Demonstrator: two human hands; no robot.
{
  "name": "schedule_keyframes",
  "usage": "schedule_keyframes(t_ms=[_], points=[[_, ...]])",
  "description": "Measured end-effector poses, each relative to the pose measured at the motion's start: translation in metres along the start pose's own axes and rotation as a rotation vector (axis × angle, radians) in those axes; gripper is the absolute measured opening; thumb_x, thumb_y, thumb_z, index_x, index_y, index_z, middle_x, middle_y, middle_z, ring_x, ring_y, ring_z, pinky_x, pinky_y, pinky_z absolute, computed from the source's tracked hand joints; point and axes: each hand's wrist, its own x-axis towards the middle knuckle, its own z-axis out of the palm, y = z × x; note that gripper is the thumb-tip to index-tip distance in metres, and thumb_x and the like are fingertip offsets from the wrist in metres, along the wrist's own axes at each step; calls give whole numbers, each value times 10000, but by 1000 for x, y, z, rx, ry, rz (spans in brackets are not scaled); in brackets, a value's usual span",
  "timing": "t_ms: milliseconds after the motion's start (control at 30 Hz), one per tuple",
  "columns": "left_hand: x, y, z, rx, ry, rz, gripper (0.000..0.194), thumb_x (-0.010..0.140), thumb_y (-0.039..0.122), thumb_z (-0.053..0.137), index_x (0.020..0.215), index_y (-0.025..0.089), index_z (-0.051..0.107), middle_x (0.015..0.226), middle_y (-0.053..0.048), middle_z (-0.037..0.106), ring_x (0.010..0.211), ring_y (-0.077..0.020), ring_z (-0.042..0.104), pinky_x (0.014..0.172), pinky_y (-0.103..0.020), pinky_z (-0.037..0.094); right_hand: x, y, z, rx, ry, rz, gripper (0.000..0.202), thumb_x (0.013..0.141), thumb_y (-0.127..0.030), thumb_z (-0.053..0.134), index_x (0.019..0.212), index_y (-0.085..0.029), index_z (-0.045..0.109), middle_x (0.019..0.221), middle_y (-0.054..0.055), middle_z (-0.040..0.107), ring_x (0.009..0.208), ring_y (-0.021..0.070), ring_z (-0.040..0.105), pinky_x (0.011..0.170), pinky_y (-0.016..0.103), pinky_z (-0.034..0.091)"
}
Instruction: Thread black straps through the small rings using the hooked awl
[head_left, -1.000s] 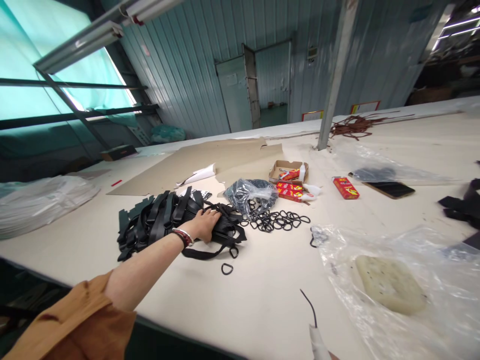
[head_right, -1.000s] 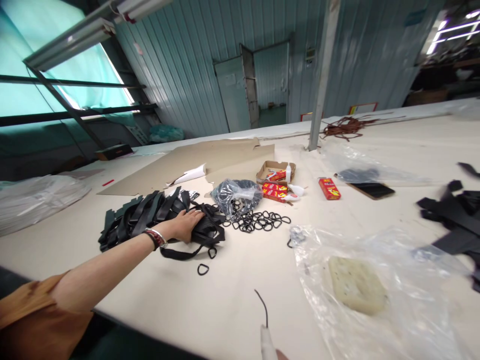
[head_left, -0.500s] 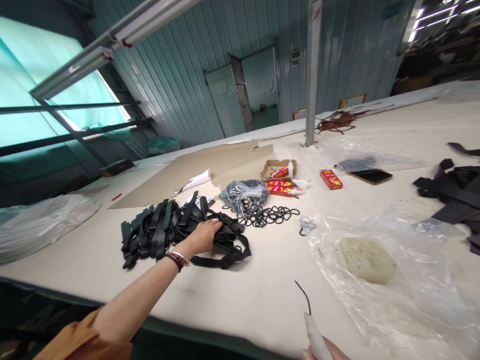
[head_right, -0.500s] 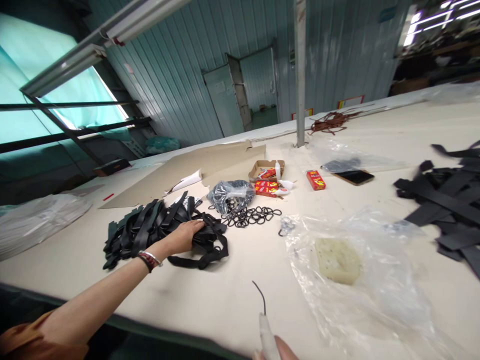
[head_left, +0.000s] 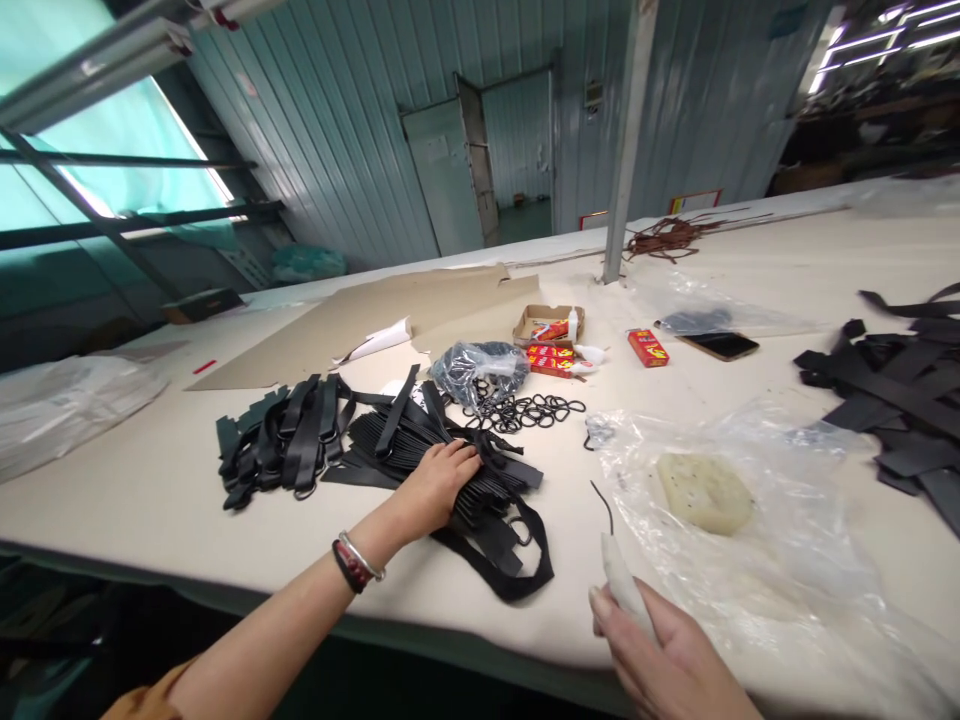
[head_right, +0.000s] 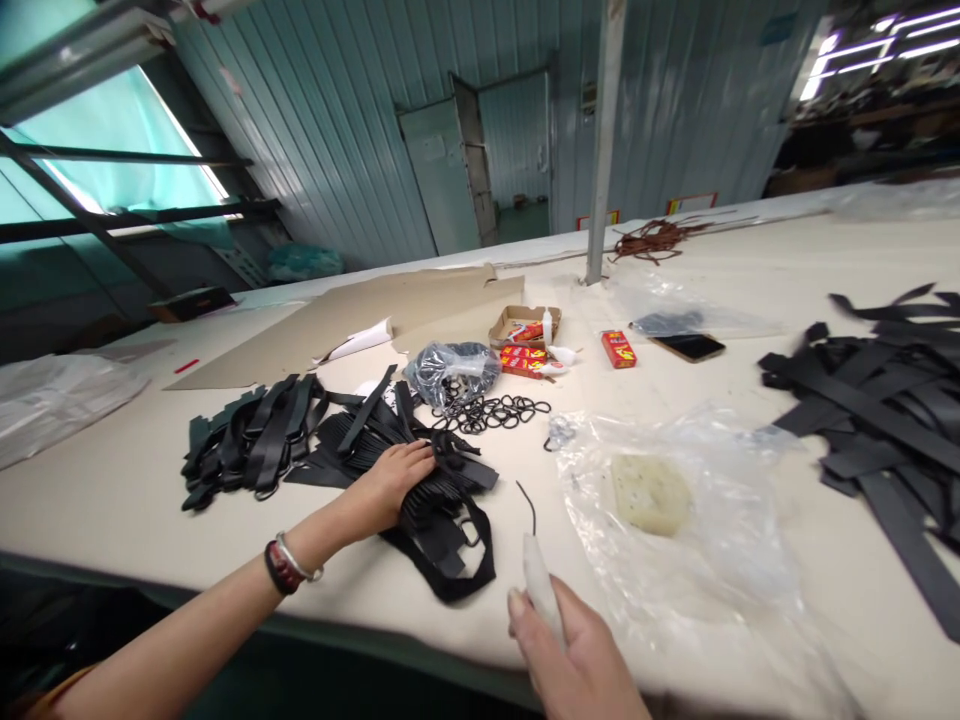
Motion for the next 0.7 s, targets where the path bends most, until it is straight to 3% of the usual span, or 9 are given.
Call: schedule_keyframes(t_ms=[100,300,467,700], points=[[-9,-6,1,-13,7,13,605,684,77,510,1284,109,435,1369,-152,444,1300,-303,308,1046,-460,243,17,-17,2,-118,36,-59,322,832,-465,454,676,-186,495,500,-66,317,464,103,328,466,222,283],[-25,-13,3,-10,38,36,617,686,17,484,1287,153,447,1373,-126,454,1310,-277,315,1063,-472,211,75,-33,22,-611,117,-201,194,844,-302,424,700,-186,481,665,19,553,636,169,524,566,237,342],[-34,-15,10,0,87,31,603,715,27,489,1300,167,437,1378,-118,451,1302,-273,332,1057,-462,237,109,-24,39,-741,108,-164,133,794,-273,526,725,-158,521,724,97,610,706,229,562,593,262,337],[-38,-18,16,-4,131,42,562,748,39,477,1297,155,441,1376,-119,454,1283,-291,361,1037,-468,283,119,-21,41,-764,70,-140,122,791,-277,530,787,-157,512,795,100,624,743,221,570,610,254,344]])
